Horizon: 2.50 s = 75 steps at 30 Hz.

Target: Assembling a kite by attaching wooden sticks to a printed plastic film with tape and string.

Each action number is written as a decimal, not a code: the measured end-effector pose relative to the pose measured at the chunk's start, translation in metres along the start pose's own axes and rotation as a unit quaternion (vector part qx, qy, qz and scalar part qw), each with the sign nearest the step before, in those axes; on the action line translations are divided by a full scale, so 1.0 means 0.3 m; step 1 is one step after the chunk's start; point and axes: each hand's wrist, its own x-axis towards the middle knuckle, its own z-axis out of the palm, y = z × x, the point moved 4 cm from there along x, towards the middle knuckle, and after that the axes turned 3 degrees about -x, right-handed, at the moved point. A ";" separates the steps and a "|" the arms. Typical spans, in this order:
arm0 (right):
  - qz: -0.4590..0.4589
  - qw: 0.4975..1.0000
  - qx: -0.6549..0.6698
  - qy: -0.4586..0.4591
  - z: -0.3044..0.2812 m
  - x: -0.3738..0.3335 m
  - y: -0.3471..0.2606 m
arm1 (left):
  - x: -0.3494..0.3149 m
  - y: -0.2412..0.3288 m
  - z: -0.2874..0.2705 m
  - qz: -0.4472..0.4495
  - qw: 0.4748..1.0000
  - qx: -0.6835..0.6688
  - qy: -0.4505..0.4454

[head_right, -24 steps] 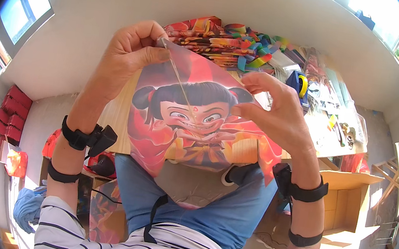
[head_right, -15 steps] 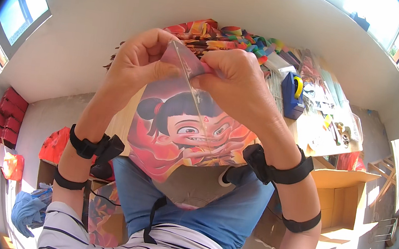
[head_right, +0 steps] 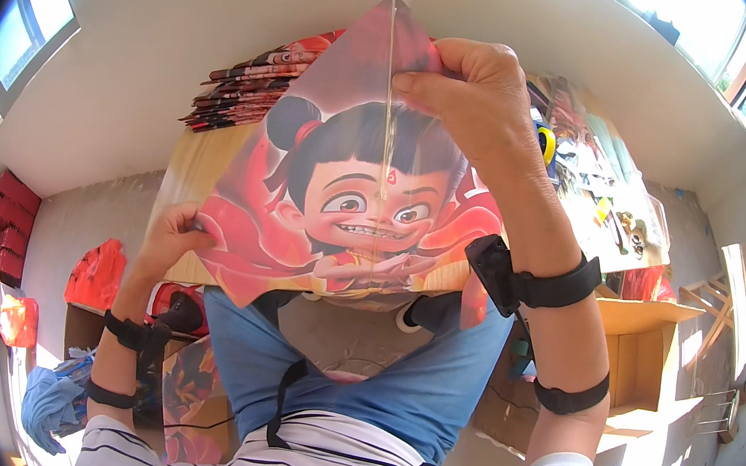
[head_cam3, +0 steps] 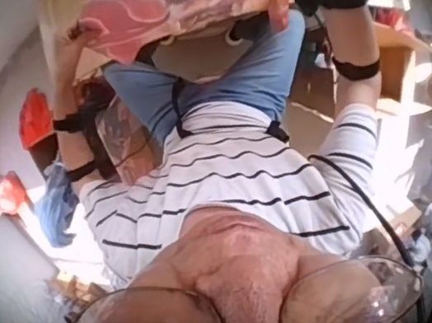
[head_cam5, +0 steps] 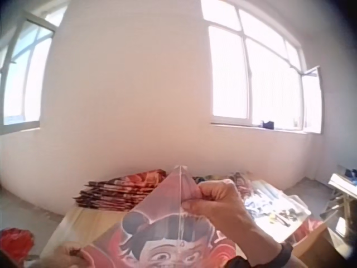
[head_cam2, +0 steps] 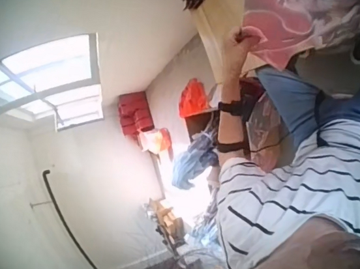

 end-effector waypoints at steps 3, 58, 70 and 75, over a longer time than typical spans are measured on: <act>0.012 1.000 0.002 -0.019 0.000 0.011 -0.011 | 0.015 0.101 -0.176 0.066 0.989 0.094 0.097; 0.226 0.949 -0.221 -0.014 0.239 -0.260 0.828 | 0.467 -0.349 0.376 0.256 0.852 0.454 -0.038; 0.014 0.944 -0.277 -0.179 0.596 -0.141 0.914 | 0.459 -0.385 0.417 0.220 0.882 0.415 -0.022; -0.005 0.932 -0.306 -0.193 0.589 -0.152 0.931 | 0.453 -0.398 0.416 0.213 0.879 0.427 -0.024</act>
